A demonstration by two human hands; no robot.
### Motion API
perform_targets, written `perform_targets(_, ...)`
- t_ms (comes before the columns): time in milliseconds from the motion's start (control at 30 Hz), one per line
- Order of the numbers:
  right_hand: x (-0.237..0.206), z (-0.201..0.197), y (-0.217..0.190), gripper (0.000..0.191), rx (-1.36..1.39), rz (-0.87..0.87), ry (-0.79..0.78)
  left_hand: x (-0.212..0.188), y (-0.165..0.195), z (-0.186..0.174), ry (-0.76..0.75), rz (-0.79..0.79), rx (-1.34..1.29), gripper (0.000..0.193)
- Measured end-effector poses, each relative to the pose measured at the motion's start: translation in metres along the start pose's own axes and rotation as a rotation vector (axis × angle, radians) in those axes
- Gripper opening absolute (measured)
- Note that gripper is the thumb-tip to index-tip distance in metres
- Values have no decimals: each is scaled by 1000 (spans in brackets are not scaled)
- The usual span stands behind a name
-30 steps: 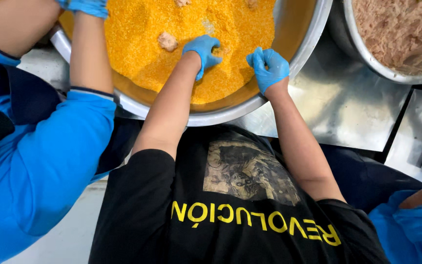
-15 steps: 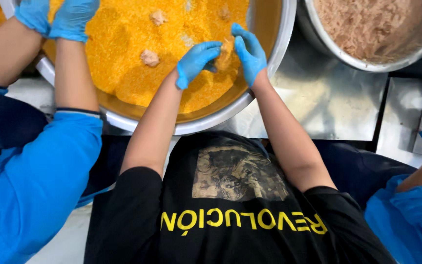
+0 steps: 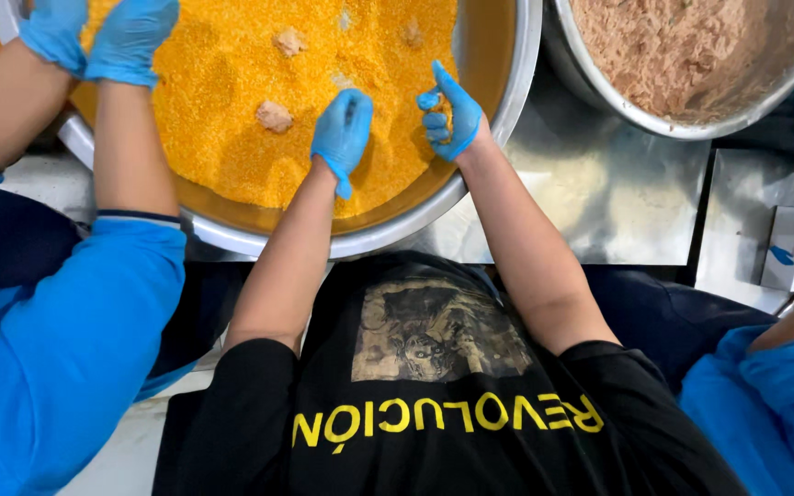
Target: The person coats round filling balls in an orange crumb mixture in a large metal bowl, rolling each ball between their gloved hands to cover it, then places the coated balls onto a tray holding other finished balls.
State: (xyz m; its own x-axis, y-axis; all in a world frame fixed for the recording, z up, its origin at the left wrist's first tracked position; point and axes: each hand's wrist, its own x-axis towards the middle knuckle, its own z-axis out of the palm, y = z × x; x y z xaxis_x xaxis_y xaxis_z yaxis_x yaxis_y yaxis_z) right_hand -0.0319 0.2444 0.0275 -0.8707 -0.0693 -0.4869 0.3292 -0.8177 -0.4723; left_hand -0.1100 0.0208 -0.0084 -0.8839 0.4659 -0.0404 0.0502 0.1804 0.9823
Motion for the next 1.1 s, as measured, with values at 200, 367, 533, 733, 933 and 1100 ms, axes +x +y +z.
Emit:
perform_targets(200, 4, 10, -7, 54, 17, -49, 366, -12, 6, 16, -167, -64, 198, 36)
perform_targets(367, -4, 19, -12, 48, 98, -107, 11, -16, 31, 12, -360, -113, 420, 41)
perform_targets(533, -8, 12, -8, 49, 112, -147, 149, -14, 51, 8, -532, -241, 566, 46)
perform_targets(733, 4, 25, -16, 36, -288, -172, 259, -6, 52, 4, -529, -316, 774, 49)
perform_targets(933, 15, 40, -17, 45, -106, -180, 74, 5, 33, -12, -232, -415, 733, 49)
perform_targets(1100, 12, 30, -18, 50, 88, 0, 57, 5, 32, -2, -332, -433, 779, 51)
